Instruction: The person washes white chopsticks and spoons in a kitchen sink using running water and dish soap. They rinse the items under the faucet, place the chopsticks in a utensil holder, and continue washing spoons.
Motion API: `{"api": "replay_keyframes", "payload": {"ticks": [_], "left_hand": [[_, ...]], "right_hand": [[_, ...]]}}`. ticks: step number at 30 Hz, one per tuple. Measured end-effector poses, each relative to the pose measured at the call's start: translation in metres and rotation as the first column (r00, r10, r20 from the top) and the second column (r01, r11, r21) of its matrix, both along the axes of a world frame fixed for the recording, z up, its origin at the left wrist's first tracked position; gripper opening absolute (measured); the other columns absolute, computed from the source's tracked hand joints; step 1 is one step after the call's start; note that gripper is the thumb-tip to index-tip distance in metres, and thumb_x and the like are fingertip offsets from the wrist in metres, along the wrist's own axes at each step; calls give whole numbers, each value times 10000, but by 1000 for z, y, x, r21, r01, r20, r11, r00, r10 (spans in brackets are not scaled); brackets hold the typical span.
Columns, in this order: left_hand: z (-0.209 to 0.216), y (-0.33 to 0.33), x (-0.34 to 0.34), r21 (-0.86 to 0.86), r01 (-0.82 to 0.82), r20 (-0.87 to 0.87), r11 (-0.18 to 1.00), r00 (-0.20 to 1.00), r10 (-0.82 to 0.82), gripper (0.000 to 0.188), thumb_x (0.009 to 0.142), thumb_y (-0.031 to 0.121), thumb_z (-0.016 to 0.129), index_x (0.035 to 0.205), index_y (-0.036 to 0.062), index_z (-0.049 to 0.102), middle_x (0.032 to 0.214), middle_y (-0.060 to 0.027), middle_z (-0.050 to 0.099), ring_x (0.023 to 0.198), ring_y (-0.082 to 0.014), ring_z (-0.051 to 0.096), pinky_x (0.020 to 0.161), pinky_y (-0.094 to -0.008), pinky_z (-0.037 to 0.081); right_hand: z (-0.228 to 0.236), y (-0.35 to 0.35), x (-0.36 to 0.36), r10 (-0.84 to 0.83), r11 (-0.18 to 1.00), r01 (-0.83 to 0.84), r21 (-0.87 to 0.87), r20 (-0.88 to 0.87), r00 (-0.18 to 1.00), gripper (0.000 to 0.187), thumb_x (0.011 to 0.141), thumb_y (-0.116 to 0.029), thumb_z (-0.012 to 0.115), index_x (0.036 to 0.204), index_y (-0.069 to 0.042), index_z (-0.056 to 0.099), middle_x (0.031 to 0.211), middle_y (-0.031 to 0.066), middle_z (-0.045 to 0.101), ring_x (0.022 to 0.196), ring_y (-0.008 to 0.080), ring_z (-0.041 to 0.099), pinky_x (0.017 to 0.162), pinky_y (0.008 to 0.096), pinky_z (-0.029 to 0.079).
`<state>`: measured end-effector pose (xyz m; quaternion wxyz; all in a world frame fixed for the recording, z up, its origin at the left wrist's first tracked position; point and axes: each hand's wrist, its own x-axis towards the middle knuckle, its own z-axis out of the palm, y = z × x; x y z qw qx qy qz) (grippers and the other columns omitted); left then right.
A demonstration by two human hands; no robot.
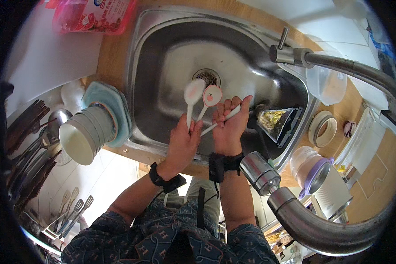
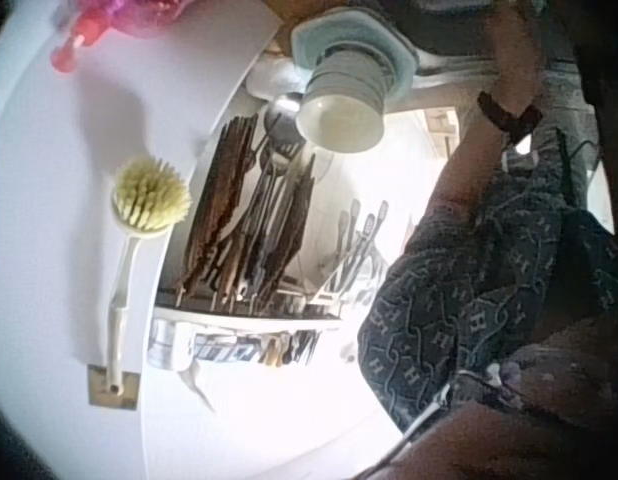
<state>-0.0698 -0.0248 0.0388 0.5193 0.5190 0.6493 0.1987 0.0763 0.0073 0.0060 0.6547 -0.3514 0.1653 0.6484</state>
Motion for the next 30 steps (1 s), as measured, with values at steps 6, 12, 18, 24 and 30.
{"api": "replay_keyframes", "payload": {"ticks": [6,12,18,24,30], "left_hand": [[-6,-5,3,153,54,-154,987,988,-31,219,1042,203,577,974,26,467,685,-191,576,578,-361,645,525,-416,487],[-1,-10,8,-57,-128,51,990,990,131,226,1036,199,582,1050,14,454,724,-216,626,673,-437,676,547,-459,513],[2,-7,8,-14,-177,5,984,984,177,238,1051,220,558,1071,22,429,752,-219,625,714,-438,688,558,-464,513],[1,-8,6,-6,-125,15,992,992,125,246,1047,224,568,1076,30,420,759,-238,636,705,-447,686,550,-466,514],[-1,-8,3,17,-93,-42,995,995,94,250,1034,213,597,1060,15,447,747,-225,630,698,-416,696,548,-451,515]], "right_hand": [[1,-2,-27,23,994,19,-110,371,928,338,1081,-394,499,893,-118,550,665,-23,523,479,64,385,412,243,296],[18,-5,-32,212,966,-149,-211,317,924,362,1093,-404,470,940,-93,575,619,-38,460,516,54,411,448,251,331],[23,-11,-53,223,955,-150,-258,284,932,408,1091,-454,458,912,-103,564,614,-70,298,518,66,268,441,266,228],[24,-14,-52,196,972,-120,-202,422,885,374,1095,-438,459,891,-131,524,632,-71,277,531,66,246,471,275,207],[13,-11,-48,66,983,-46,-179,110,992,358,1094,-444,449,1138,-107,564,628,-69,332,529,51,277,446,258,231]]}}
